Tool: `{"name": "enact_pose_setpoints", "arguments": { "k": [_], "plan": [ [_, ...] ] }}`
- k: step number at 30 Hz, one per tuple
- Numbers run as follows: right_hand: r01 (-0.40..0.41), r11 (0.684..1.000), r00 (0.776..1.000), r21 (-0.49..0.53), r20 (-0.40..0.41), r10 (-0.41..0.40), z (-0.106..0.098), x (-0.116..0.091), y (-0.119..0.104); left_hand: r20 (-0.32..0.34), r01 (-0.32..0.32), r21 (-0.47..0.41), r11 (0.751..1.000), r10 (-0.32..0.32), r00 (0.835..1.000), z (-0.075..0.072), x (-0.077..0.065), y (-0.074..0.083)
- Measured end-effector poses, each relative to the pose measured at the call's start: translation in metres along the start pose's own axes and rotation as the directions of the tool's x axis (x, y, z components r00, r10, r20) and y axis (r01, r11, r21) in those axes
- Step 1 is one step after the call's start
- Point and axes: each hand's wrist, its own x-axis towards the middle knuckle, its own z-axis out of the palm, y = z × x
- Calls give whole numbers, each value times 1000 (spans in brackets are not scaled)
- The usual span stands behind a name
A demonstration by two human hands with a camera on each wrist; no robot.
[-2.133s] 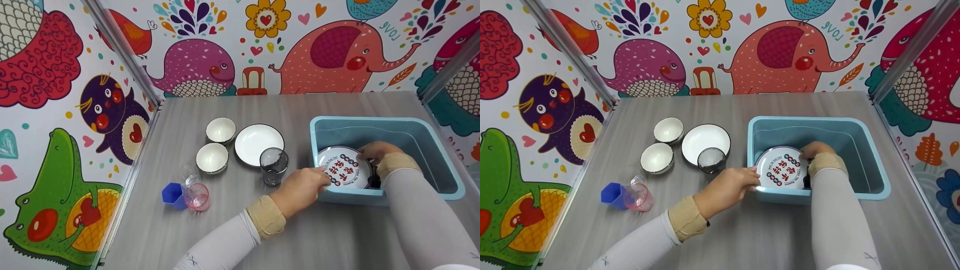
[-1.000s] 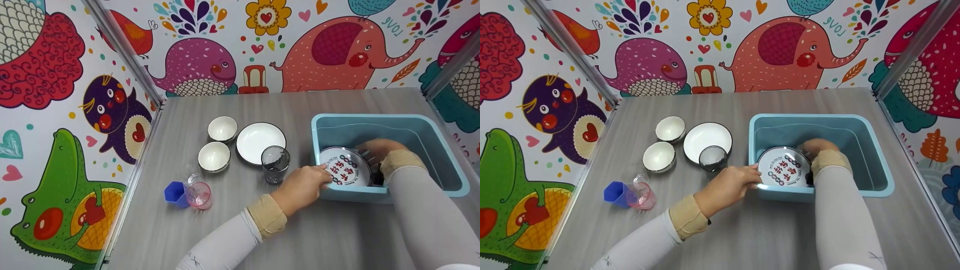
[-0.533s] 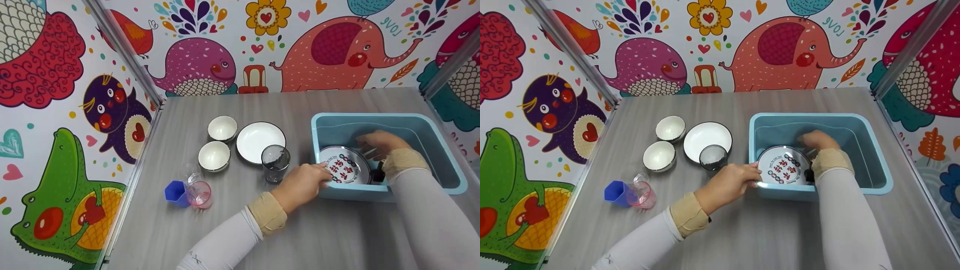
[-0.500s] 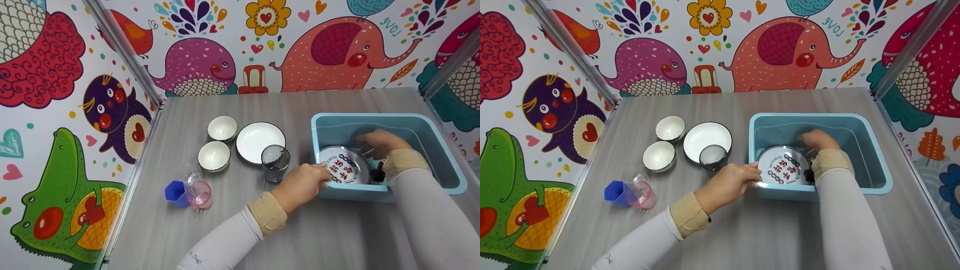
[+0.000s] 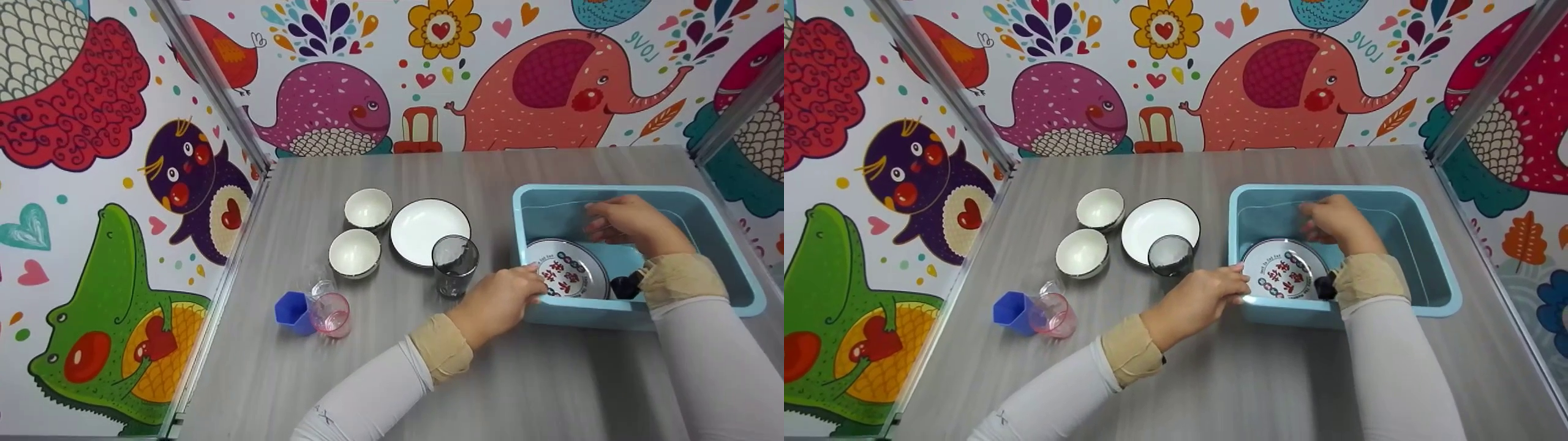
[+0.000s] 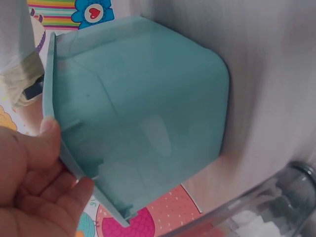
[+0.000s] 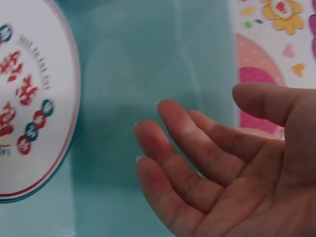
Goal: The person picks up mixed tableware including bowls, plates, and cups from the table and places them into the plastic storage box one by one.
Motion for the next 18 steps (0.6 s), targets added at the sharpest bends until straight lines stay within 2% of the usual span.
{"name": "enact_pose_setpoints", "arguments": {
  "k": [6,11,18],
  "plan": [
    [28,1000,1000,-10,-7,-28,-1,-18,-11,9,3,12,1000,-3,1000,2,-1,1],
    [64,997,998,-43,14,-64,7,-32,-18,24,0,18,1000,0,1000,1,-1,2],
    [178,980,982,-94,87,-170,24,-50,-24,27,14,-8,1000,-14,1000,-1,-1,1]
  ]
}}
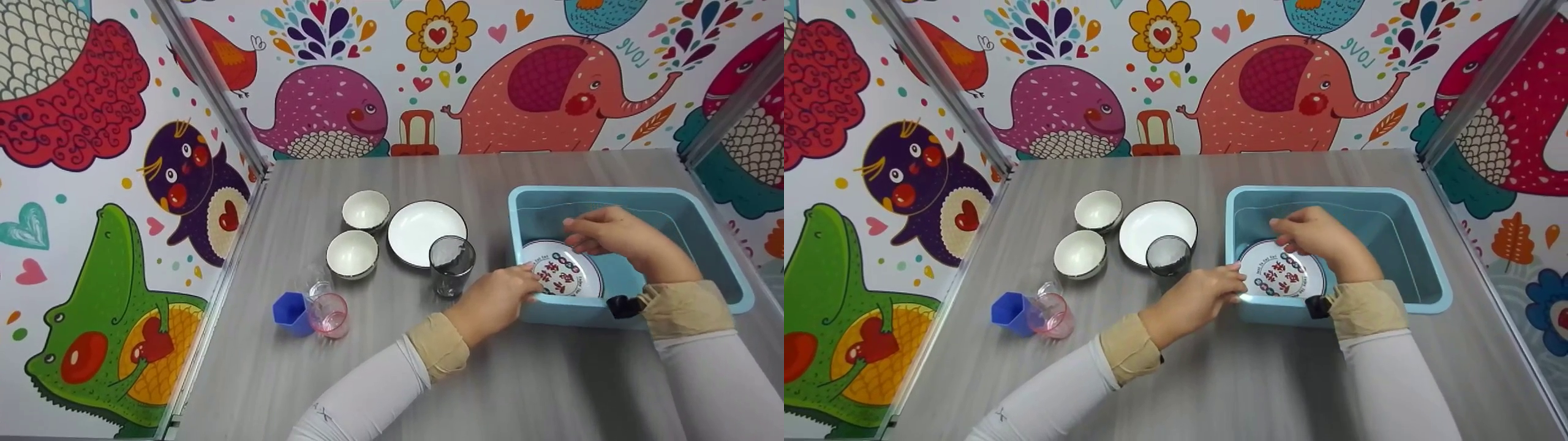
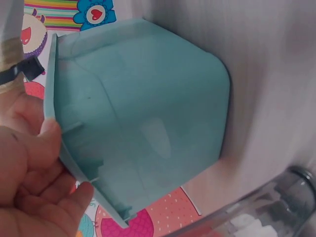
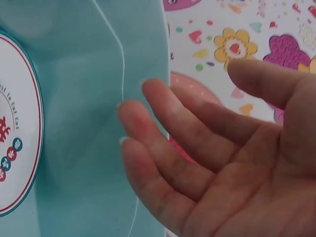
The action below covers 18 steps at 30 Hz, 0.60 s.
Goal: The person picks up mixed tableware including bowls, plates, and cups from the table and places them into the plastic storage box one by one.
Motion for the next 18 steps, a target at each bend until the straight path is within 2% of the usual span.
{"name": "enact_pose_setpoints", "arguments": {
  "k": [10,14,18],
  "plan": [
    [117,983,990,-143,94,-104,24,-17,-5,-37,-9,-5,1000,9,999,0,-2,-2],
    [162,973,983,-163,117,-144,31,-21,-2,-46,-19,7,1000,20,999,1,-4,-2],
    [194,965,975,-174,142,-170,38,-28,5,-58,-60,5,998,60,997,3,-5,0]
  ]
}}
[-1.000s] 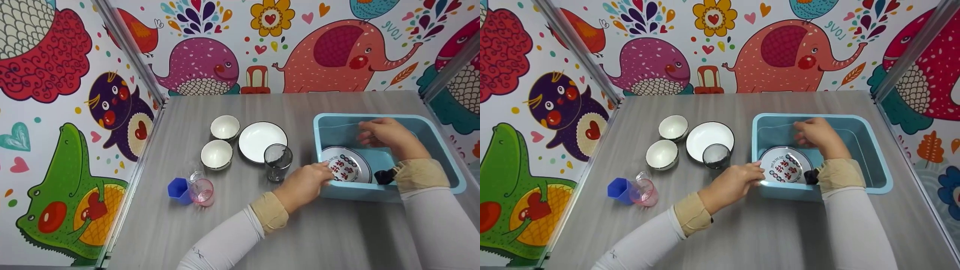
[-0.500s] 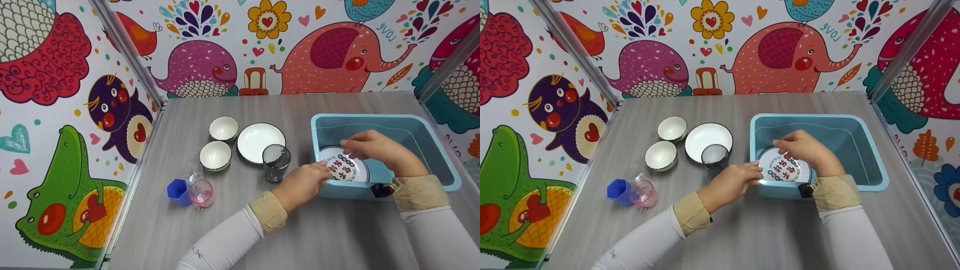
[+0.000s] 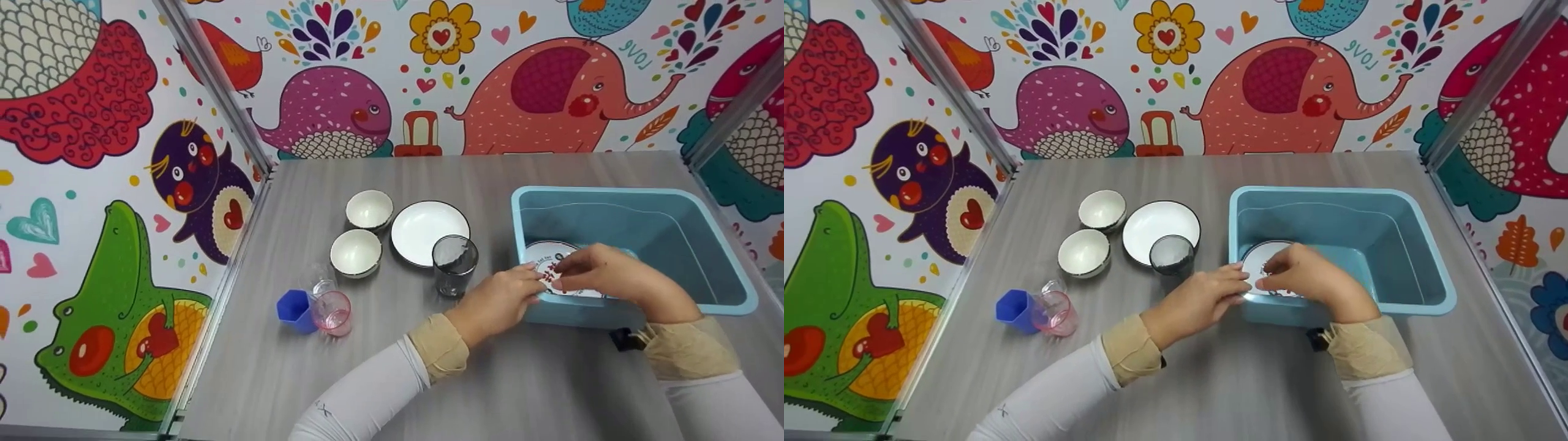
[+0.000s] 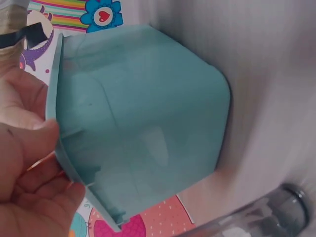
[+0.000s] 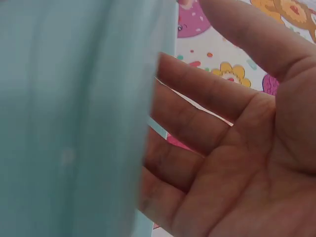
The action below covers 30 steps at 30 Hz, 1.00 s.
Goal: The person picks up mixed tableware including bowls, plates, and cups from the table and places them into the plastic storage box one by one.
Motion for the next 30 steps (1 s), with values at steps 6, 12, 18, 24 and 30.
{"name": "enact_pose_setpoints", "arguments": {
  "k": [6,12,18,24,30],
  "plan": [
    [49,998,999,24,9,-50,10,-4,5,-83,-23,-59,998,18,996,-6,-2,-2],
    [27,998,1000,59,8,-28,14,-3,2,-228,40,-154,987,-75,971,-23,-11,-13],
    [6,997,1000,76,-6,-6,18,-2,-1,-347,202,-323,925,-314,884,-35,-20,-36],
    [32,998,999,56,-44,-30,22,-2,-3,-333,318,-583,748,-576,746,-36,-32,-69],
    [41,995,998,86,-56,-36,24,-2,-6,-306,368,-732,574,-759,574,-18,-48,-100]
  ]
}}
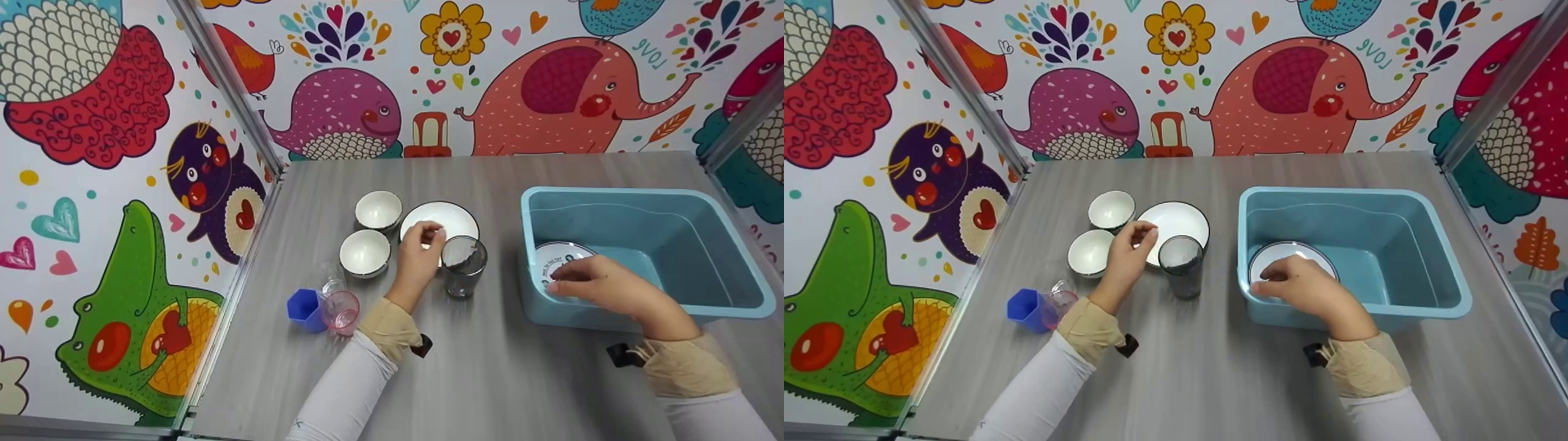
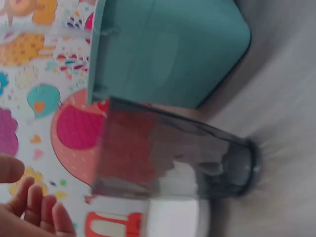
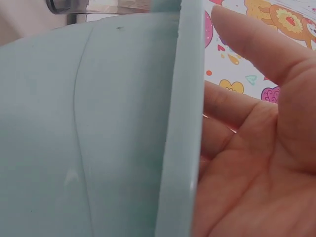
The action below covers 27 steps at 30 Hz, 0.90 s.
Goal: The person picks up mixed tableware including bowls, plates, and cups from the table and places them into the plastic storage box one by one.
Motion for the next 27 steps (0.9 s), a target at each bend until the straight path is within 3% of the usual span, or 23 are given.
{"name": "enact_pose_setpoints", "arguments": {
  "k": [5,9,13,22,24,27],
  "plan": [
    [12,1000,1000,22,-28,-12,-1,-2,-1,-30,112,-49,993,-113,993,-1,0,-29],
    [29,999,997,41,-75,-26,-2,-3,-2,-22,235,-61,970,-237,971,0,-1,-45],
    [32,998,992,58,-121,-25,-1,-4,-3,-25,342,-67,937,-344,939,2,-3,-57],
    [50,992,981,120,-190,-26,2,-3,-5,-9,502,-76,862,-504,864,4,-7,-78],
    [55,988,980,143,-199,-26,2,-3,-5,0,540,-91,837,-542,840,6,-7,-83],
    [58,984,975,168,-220,-20,2,-4,-6,40,598,-199,776,-603,796,9,-7,-89]
  ]
}}
